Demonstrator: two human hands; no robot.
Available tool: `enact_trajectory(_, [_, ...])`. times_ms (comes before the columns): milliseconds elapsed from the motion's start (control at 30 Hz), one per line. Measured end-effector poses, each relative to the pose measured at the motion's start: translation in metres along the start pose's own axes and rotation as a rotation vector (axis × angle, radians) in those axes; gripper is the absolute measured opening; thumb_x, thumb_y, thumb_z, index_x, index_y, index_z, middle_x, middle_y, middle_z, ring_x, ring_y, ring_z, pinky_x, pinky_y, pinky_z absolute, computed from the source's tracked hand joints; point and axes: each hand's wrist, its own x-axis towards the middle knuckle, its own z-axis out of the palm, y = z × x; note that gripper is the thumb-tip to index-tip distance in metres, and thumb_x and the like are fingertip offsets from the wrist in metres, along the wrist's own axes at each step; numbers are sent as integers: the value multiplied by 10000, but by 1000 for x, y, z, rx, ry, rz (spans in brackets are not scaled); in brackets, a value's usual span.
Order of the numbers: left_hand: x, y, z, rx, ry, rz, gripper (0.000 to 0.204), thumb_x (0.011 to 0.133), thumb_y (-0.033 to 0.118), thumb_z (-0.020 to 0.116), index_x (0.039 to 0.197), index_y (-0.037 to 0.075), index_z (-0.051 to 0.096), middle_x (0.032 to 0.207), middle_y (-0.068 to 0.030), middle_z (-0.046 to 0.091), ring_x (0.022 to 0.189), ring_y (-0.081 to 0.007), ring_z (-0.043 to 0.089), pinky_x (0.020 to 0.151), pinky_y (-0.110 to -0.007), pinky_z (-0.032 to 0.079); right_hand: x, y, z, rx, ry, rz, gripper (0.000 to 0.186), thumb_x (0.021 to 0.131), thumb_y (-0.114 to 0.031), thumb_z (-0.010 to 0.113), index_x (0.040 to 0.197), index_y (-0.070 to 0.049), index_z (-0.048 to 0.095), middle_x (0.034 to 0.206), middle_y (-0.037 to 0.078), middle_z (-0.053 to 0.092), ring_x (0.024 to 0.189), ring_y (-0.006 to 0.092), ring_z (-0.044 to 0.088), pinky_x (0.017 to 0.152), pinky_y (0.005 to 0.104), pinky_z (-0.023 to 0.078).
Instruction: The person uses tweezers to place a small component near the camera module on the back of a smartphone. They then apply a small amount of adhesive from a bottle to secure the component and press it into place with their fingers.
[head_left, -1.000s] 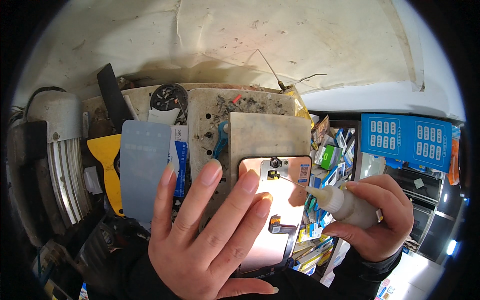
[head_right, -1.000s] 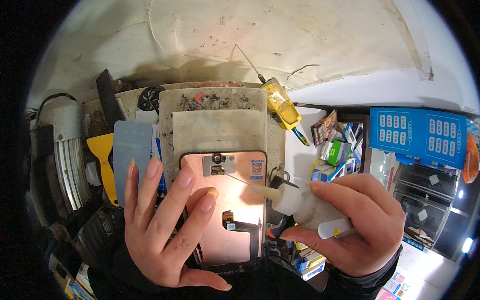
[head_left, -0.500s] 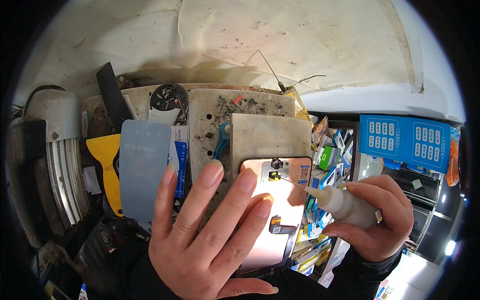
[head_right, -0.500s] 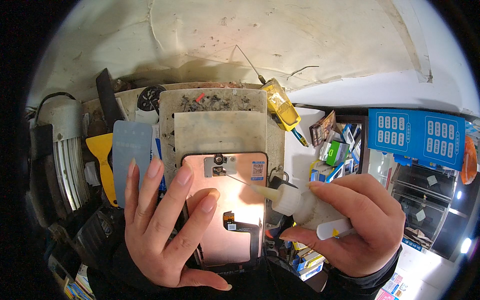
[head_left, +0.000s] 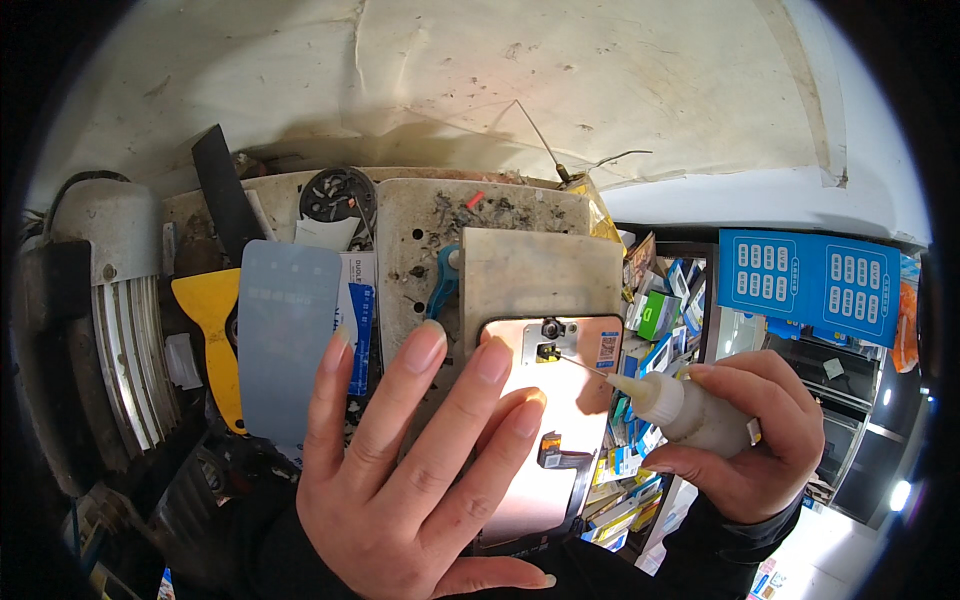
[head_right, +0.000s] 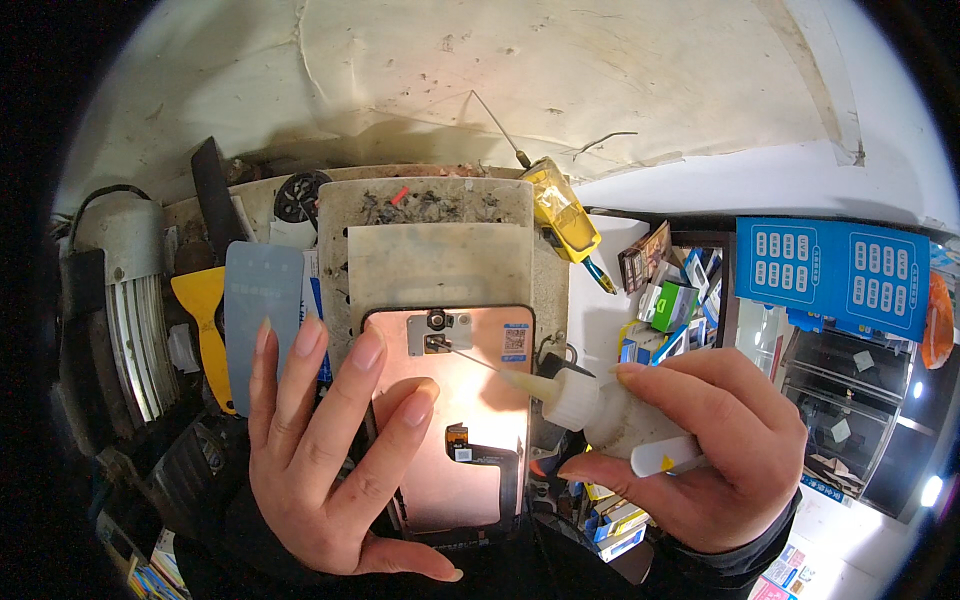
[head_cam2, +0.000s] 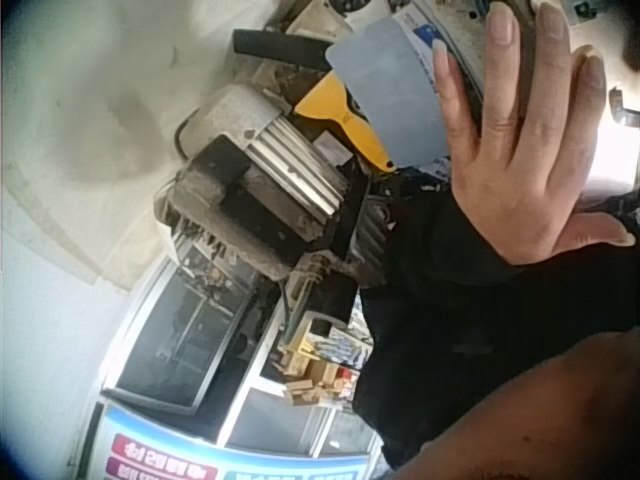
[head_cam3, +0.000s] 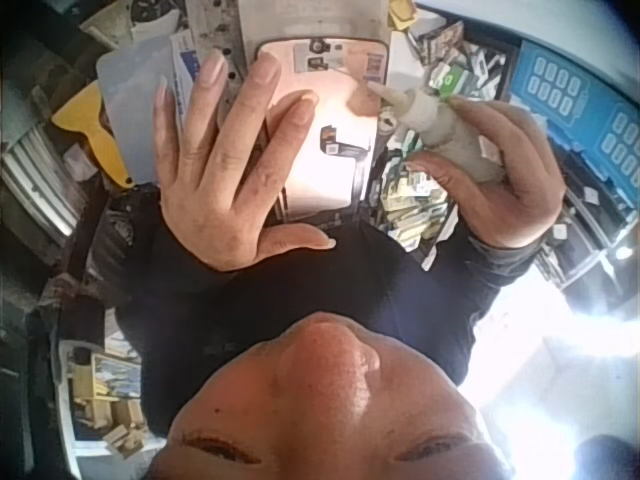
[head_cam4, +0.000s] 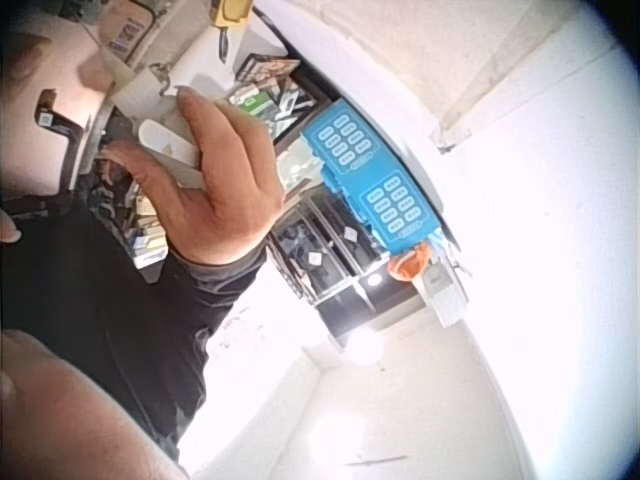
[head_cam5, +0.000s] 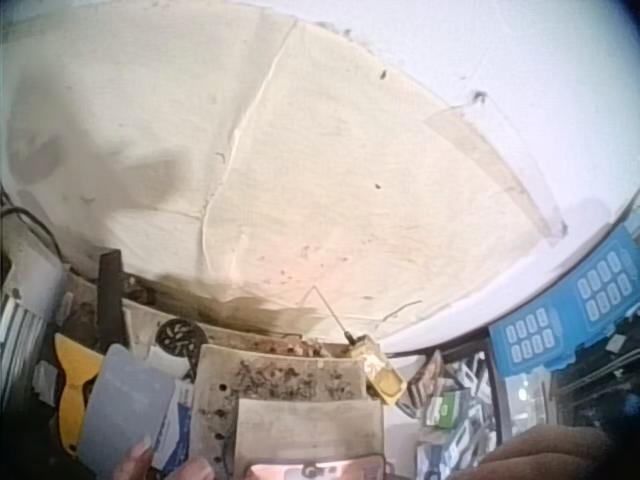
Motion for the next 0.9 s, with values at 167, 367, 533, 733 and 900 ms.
enact_trajectory(167, [0, 0, -2, 21, -22, 5, 978, 859, 917, 358, 1380, 153, 673, 1530, -231, 510, 1473, -500, 377, 1150, -761, 228, -1, 0, 0, 0, 6, 5, 651, 550, -320, 1016, 1052, 3, 757, 929, 146, 706, 769, 242, 714, 651, 314, 570])
enact_trajectory(367, [1, -2, 0, 11, -1, 20, 979, 854, 922, 356, 1378, 158, 673, 1531, -231, 509, 1471, -510, 375, 1147, -764, 229, 0, 0, 0, -7, 6, 8, 644, 549, -314, 1017, 1045, 5, 759, 931, 148, 706, 770, 241, 715, 652, 313, 569])
enact_trajectory(533, [0, -2, -1, 4, -8, 20, 960, 858, 915, 368, 1391, 174, 664, 1530, -239, 506, 1474, -512, 368, 1150, -762, 225, 0, -1, 0, 5, 4, 31, 641, 551, -308, 1015, 1046, 7, 759, 932, 151, 706, 772, 245, 716, 656, 313, 567])
enact_trajectory(733, [-1, 0, -2, 7, -14, 1, 947, 858, 912, 379, 1383, 178, 666, 1526, -250, 505, 1482, -505, 359, 1155, -758, 223, 0, 0, -1, -2, 8, 8, 636, 554, -296, 1015, 1051, 7, 759, 930, 153, 709, 774, 244, 718, 656, 311, 566])
enact_trajectory(900, [-2, 0, -2, 8, -6, 10, 956, 856, 914, 379, 1376, 167, 668, 1520, -259, 507, 1475, -505, 370, 1153, -756, 229, 0, 1, 0, -6, 8, 5, 636, 553, -291, 1017, 1052, 7, 758, 929, 153, 709, 771, 240, 717, 651, 308, 564])
